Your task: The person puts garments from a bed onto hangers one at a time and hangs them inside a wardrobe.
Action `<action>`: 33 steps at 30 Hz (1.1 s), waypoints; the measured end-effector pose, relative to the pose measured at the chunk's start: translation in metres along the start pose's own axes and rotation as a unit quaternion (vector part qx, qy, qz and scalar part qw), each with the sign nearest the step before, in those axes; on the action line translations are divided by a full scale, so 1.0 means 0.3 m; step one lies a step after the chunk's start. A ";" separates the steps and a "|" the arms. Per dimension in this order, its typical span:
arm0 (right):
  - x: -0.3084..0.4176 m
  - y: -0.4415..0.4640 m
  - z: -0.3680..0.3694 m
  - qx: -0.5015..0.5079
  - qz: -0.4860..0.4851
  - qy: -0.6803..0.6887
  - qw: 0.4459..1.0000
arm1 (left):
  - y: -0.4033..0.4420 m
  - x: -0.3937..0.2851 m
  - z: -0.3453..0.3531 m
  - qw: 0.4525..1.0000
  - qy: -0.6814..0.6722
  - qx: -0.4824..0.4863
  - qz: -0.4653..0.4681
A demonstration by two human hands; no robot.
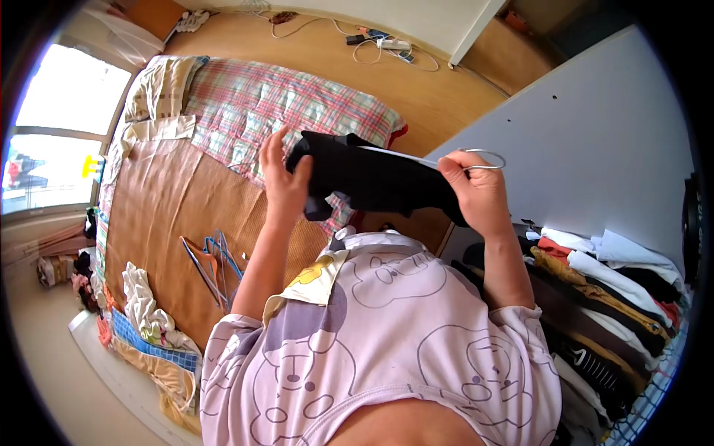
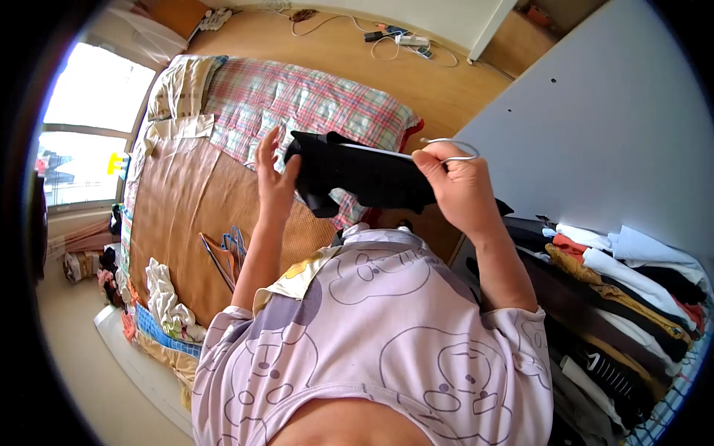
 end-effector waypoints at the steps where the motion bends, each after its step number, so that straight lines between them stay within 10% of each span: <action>1: 0.009 0.000 0.027 0.007 -0.002 -0.020 1.000 | 0.006 -0.072 0.011 0.999 0.005 0.032 0.023; 33: 0.107 -0.032 0.257 0.074 -0.048 0.011 0.996 | -0.011 -0.133 -0.114 0.996 0.045 -0.046 0.065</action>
Point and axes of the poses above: each hand's wrist, its own y-axis towards the middle knuckle, its own z-axis out of the palm, x = y × z, the point moved 4 cm from there along y, towards the middle knuckle, and after that the axes turned 5 degrees about z, right-handed, at the moved point
